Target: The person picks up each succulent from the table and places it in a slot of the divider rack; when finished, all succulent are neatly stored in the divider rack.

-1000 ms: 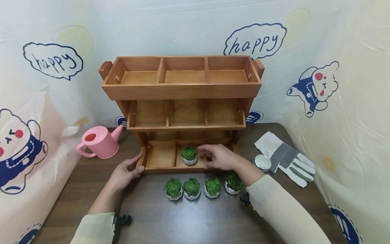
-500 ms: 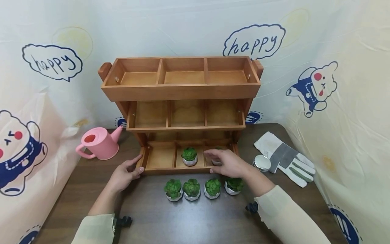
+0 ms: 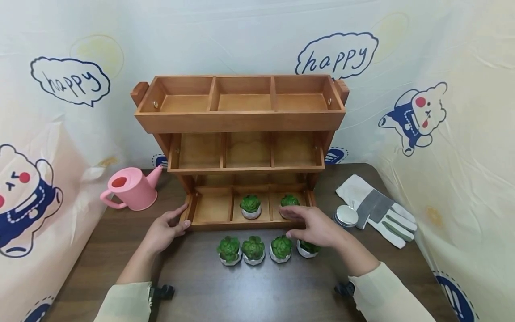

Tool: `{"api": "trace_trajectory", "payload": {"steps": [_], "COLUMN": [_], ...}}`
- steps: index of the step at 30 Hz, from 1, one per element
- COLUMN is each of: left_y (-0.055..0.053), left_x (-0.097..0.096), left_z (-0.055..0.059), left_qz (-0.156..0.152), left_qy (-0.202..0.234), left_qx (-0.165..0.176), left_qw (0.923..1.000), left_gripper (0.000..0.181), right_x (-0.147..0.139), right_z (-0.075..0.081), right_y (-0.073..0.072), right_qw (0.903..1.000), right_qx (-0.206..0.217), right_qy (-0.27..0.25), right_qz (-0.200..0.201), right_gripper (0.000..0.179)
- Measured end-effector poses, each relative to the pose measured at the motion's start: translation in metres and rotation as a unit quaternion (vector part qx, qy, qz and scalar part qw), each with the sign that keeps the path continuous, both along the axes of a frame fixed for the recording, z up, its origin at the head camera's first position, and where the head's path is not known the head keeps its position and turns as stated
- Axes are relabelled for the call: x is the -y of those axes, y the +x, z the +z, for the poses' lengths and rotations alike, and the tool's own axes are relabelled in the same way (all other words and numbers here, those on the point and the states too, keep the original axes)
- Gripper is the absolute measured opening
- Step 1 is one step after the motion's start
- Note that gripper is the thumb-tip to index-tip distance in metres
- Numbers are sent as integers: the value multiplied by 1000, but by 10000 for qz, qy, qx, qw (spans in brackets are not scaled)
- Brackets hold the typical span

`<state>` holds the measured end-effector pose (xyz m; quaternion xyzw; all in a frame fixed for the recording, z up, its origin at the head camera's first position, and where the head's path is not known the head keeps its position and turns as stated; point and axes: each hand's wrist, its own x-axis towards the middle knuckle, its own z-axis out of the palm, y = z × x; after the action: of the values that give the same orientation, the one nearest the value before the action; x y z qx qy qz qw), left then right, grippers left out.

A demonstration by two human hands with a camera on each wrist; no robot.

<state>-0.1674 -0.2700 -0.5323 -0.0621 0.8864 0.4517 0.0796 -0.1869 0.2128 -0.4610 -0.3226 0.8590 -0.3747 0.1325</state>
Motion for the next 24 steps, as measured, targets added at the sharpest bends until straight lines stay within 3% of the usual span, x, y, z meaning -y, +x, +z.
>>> {"api": "trace_trajectory", "payload": {"steps": [15,24], "left_y": [0,0], "left_x": [-2,-2], "left_z": [1,1], "left_qz": [58,58], "left_qy": [-12,-41], "left_qx": [73,63], "left_qw": [10000,10000], "left_gripper": [67,67], "right_x": [-26,-40], "right_z": [-13,-23], "right_y": [24,32], "right_qw": [9993,9952], "right_qx": [-206,-499], "right_qy": [-172,398], "right_qz": [-258,-740], "right_gripper": [64,73]}}
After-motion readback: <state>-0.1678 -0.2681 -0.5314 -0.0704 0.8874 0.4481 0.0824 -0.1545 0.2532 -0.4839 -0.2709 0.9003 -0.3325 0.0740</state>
